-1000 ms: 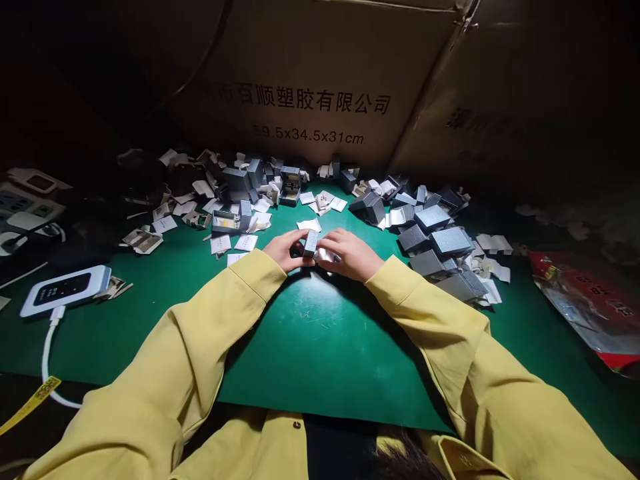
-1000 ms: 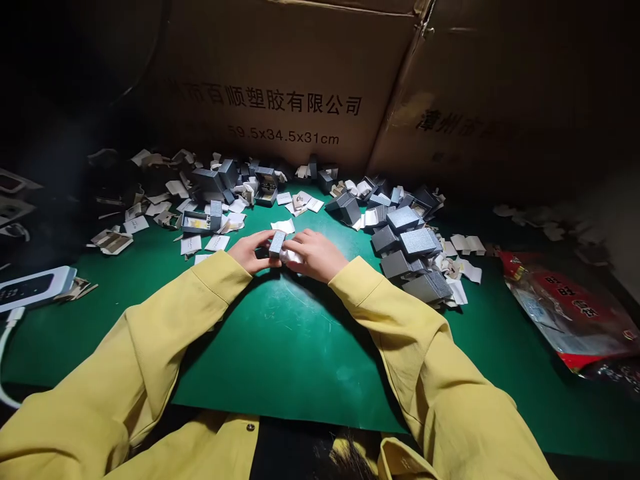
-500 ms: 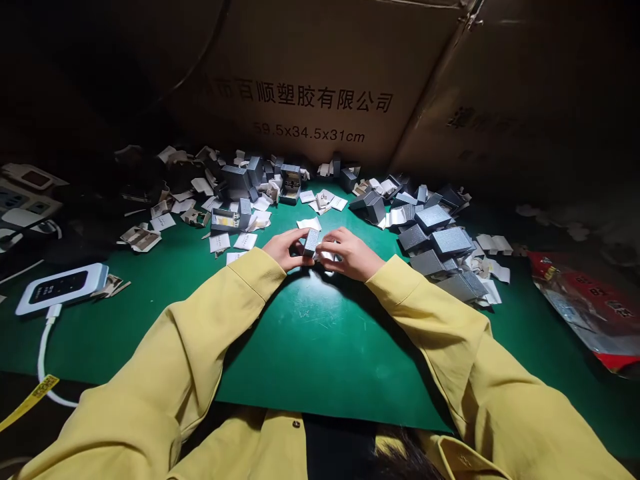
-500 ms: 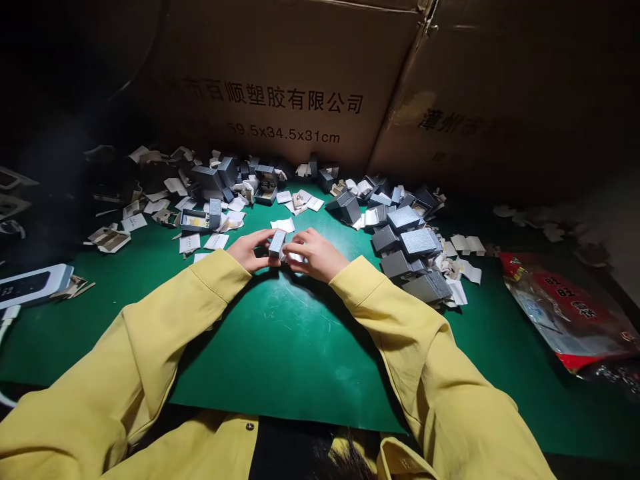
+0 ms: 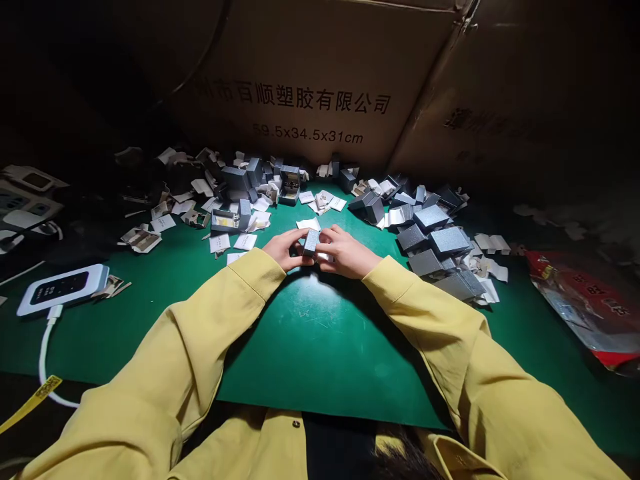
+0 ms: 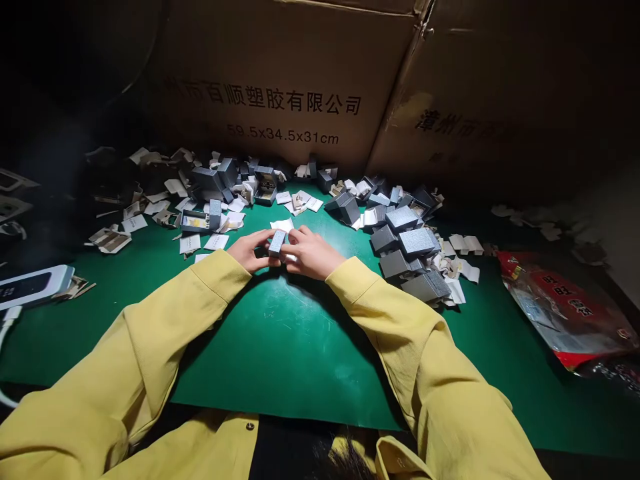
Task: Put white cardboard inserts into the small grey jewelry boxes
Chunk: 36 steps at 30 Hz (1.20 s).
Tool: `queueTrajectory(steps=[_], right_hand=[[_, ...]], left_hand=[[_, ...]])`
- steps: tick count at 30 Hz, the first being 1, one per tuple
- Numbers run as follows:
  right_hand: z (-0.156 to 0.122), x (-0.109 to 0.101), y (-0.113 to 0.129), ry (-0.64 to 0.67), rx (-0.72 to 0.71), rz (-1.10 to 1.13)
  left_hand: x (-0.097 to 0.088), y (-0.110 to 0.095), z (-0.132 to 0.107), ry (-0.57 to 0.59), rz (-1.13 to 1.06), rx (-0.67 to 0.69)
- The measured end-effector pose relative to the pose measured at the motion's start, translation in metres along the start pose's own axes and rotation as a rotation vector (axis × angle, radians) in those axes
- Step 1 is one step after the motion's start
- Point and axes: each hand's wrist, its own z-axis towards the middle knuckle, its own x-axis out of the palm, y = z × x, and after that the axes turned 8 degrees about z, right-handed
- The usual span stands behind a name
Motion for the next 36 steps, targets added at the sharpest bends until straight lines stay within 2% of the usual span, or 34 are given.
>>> queueTrajectory(steps=[7,14,16,23,27,30,32,34,36], right_hand=[[0.001,0.0,0.001,-0.004,0.027,-0.005],[-0.01,0.019,-0.002,-0.249,0.053,0.097],[-0.014,0.024,-0.001,-0.274,0.074,0.079],[-0.027,0.02,0.022,-0.1,0.166,-0.143],[-0.028,0.019,0.027,-0.037,0.182,-0.134],[-0.026,0.022,0.023,-0.078,0.177,-0.01],[-0.024,0.022,0.02,-0.179,0.216,0.163],[-0.02,0.02,0.017,-0.318,0.334,0.376],[-0.017,0.015,0.016,-0.396,0.497,0.598]], left_hand=[[0.0,0.0,0.0,0.004,-0.02,0.007],[0.003,0.002,-0.001,-0.02,-0.033,-0.014],[0.004,0.003,-0.001,-0.031,-0.048,-0.015],[0.006,0.006,-0.002,-0.029,-0.077,-0.005],[0.008,0.008,-0.001,-0.041,-0.126,-0.016],[0.007,0.008,-0.001,-0.008,-0.172,-0.028],[0.005,0.007,-0.001,-0.001,-0.208,-0.022],[0.003,0.005,-0.003,-0.009,-0.253,-0.003],[0.002,0.002,-0.005,0.011,-0.329,0.014]])
